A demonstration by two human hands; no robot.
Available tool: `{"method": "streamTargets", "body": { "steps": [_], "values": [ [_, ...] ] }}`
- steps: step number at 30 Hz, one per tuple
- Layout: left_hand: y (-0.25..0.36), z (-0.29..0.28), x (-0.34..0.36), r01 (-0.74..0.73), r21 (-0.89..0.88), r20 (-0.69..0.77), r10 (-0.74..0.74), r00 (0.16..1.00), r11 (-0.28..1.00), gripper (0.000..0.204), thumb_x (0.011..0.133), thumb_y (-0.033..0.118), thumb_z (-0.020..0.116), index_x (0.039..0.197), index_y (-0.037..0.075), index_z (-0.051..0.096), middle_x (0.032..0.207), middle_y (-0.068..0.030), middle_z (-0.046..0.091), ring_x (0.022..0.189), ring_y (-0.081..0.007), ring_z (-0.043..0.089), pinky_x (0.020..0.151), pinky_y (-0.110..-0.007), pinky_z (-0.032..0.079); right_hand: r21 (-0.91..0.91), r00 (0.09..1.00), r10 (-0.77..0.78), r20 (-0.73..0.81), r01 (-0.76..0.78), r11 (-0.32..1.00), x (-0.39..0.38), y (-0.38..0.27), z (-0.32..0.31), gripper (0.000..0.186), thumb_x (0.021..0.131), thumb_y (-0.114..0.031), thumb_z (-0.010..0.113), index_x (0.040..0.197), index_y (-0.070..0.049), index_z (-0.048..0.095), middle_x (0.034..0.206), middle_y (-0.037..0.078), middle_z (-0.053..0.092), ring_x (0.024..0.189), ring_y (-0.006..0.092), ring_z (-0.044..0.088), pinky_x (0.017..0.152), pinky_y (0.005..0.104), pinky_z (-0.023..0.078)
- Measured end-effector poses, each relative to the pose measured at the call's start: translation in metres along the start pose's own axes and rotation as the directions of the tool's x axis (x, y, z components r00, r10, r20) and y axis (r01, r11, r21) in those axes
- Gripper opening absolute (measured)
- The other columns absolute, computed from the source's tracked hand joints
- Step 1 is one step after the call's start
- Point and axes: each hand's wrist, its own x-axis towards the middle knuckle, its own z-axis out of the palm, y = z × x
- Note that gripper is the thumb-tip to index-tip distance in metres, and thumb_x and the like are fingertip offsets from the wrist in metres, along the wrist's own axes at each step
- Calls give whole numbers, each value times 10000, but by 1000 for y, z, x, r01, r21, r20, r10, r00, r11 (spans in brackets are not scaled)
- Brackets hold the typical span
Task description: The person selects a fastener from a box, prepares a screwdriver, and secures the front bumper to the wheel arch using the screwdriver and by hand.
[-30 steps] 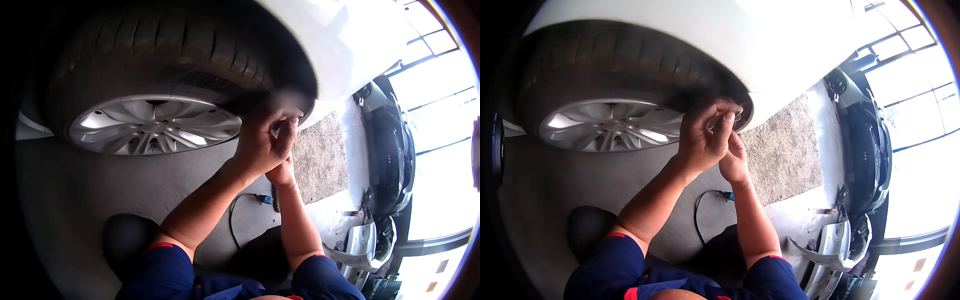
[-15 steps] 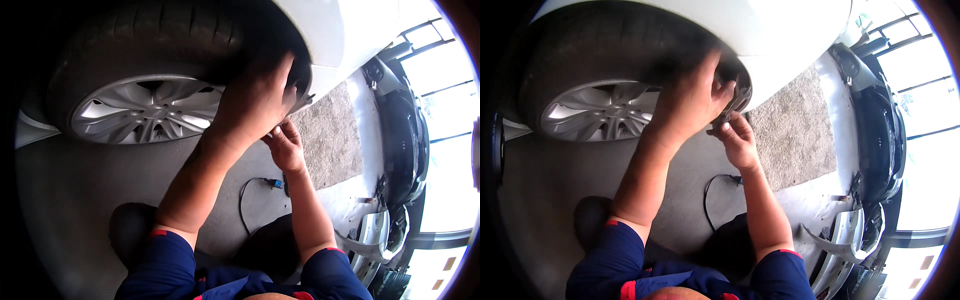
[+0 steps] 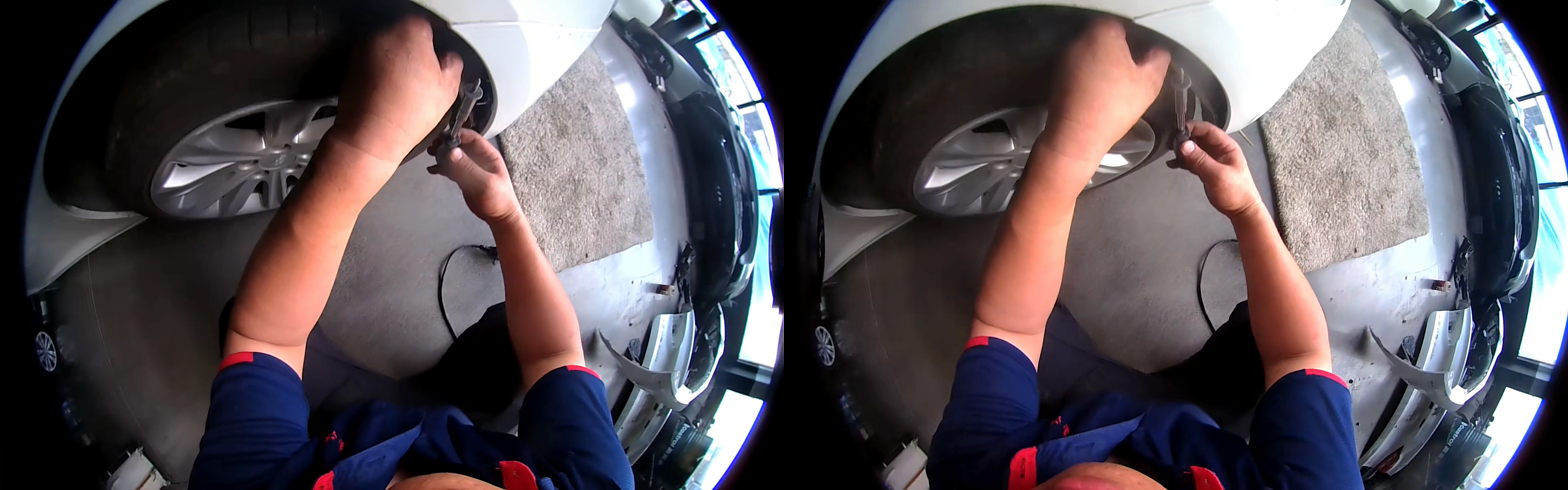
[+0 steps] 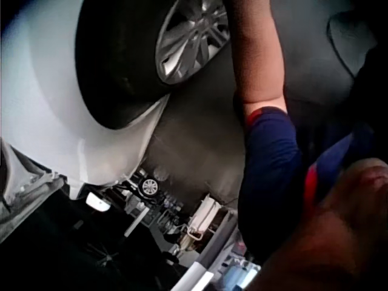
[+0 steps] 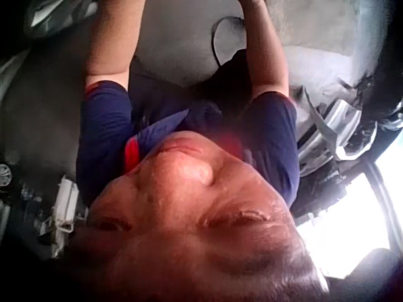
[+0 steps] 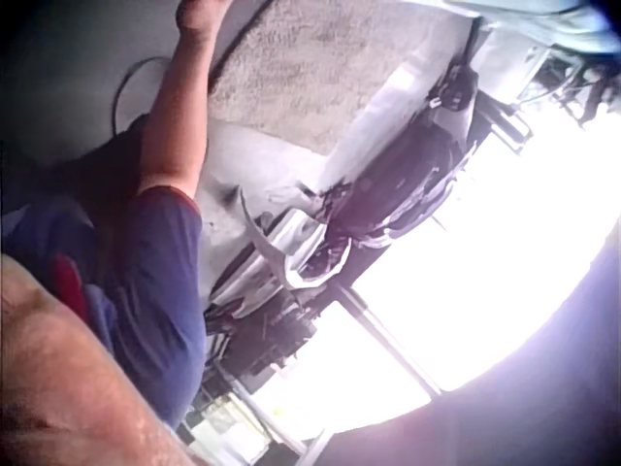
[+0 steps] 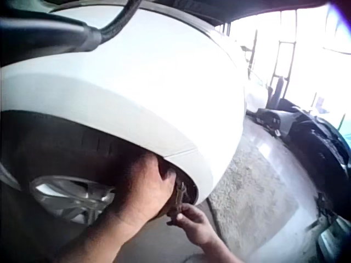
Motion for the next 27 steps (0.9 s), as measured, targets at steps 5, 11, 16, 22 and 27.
{"method": "streamTargets", "body": {
  "steps": [5,11,16,22,27],
  "values": [
    [8,6,4,34,-134,-182,-58,982,990,310,781,90,690,1075,1,644,973,-273,673,933,-442,655,804,-489,532,34,1000,-21,11,21,999,3,5,-1,278,966,-150,659,1218,-39,618,1123,49,667,1062,173,624,927,391,542],
    [9,17,-1,87,-222,-218,-137,966,971,89,798,75,647,809,-6,680,754,-220,672,725,-424,666,656,-470,533,27,1000,-29,12,28,999,2,3,-4,287,973,-159,649,1230,-37,609,1130,63,668,1072,175,624,930,397,542],
    [9,10,0,96,-396,-87,-142,986,913,117,819,72,637,777,-30,676,738,-226,670,690,-389,680,608,-427,514,13,1000,-19,-18,19,1000,4,4,-3,272,972,-152,650,1220,-45,616,1108,35,657,1042,164,619,920,391,544],
    [15,-13,4,241,-489,216,-151,965,839,150,874,91,620,844,-35,695,768,-216,695,710,-281,721,633,-384,518,16,1000,-9,-13,10,1000,4,3,-5,270,965,-143,658,1216,-51,620,1088,12,650,996,147,614,893,376,549],
    [1,-17,7,68,-588,187,53,981,806,190,927,126,625,1002,-35,693,884,-196,729,790,-260,718,719,-349,534,7,1000,-11,-1,11,1000,4,4,-5,271,970,-151,652,1217,-46,619,1089,23,660,1022,153,618,908,379,544]
  ]
}}
